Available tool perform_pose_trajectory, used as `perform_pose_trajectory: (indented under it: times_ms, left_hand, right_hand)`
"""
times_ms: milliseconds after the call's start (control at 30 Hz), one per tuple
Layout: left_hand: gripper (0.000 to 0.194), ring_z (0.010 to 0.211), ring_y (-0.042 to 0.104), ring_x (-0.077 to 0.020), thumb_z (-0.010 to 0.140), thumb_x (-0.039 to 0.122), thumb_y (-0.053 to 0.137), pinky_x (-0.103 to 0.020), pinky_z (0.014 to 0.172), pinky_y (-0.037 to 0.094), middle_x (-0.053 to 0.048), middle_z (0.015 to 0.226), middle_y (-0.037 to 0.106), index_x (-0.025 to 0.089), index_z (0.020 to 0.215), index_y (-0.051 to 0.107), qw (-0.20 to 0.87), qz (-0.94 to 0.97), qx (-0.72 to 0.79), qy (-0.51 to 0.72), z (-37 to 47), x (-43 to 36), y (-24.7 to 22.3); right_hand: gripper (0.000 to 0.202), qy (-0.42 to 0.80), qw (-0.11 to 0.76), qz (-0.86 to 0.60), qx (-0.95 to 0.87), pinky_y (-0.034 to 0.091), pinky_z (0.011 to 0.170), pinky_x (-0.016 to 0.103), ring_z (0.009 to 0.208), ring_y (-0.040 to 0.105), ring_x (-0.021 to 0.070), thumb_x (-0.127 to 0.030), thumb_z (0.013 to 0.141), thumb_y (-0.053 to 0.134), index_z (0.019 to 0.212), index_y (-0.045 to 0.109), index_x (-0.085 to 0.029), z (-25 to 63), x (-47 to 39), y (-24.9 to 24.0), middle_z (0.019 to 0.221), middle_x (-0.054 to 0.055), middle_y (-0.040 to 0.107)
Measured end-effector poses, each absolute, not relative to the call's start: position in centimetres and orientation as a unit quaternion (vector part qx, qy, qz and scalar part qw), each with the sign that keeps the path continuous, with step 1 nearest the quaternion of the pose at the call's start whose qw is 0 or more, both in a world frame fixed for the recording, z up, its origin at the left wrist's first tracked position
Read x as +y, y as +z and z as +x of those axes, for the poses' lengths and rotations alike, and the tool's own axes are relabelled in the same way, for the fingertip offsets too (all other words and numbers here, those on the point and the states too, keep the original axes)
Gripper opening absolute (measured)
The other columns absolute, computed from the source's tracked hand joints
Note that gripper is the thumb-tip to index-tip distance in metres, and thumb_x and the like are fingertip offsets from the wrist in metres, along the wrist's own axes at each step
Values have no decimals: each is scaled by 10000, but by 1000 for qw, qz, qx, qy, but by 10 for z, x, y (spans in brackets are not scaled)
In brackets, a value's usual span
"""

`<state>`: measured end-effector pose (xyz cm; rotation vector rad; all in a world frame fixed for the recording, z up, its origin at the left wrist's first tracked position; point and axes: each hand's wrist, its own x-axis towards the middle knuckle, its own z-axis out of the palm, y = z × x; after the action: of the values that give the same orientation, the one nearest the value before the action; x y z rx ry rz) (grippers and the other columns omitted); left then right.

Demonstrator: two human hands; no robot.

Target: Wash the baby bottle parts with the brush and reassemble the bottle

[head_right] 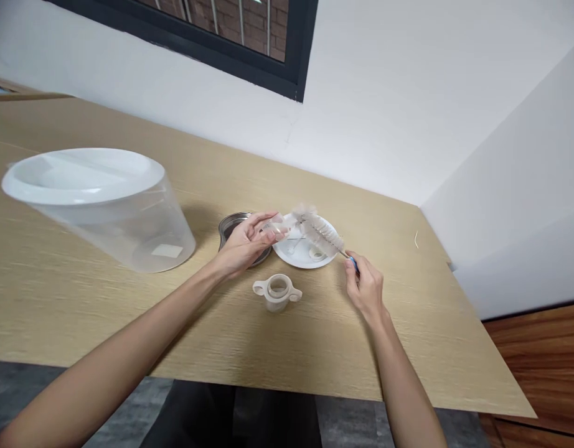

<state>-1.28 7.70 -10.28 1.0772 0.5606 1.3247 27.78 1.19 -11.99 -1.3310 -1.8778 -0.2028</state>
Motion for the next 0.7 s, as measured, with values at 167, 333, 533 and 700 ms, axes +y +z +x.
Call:
perform_pose_trajectory:
  times_ms: [167,333,533,700]
  left_hand:
    - [607,1154,650,-253,650,349,906,-380,1025,503,-142,1238,680,168,1176,662,592,500,265,573,-13,80,-106]
    - [612,1016,688,-211,666,323,887,-344,918,549,-127,1274,649,187,1202,626,603,505,253,563,-12,78,-105]
    - [629,1010,670,-194,592,218,914,-309,856,559,-77,1242,596,207,1131,590,596,521,247,559,-11,77,-104]
    - [611,1010,654,-168,582,177,917,-278,861,532,-73,1172,656,200,1103,599,581,522,257,569,-13,80,-105]
  right_hand:
    - [275,-72,392,-495,-772,547,742,296,832,706,185,-307,1007,462,1149,655,-172,276,11,-118,1004,90,747]
    - [301,-77,397,-535,-742,545,765,310,889,705,196,-327,1017,435,1155,654,-173,278,14,-117,1058,97,744]
    - [284,-68,398,-500,-766,545,721,299,816,701,183,-327,1009,456,1153,658,-191,279,13,-120,1015,83,748]
    - [317,-55,381,-535,-752,547,778,321,893,706,202,-354,1019,423,1164,656,-194,278,13,-119,1047,86,743]
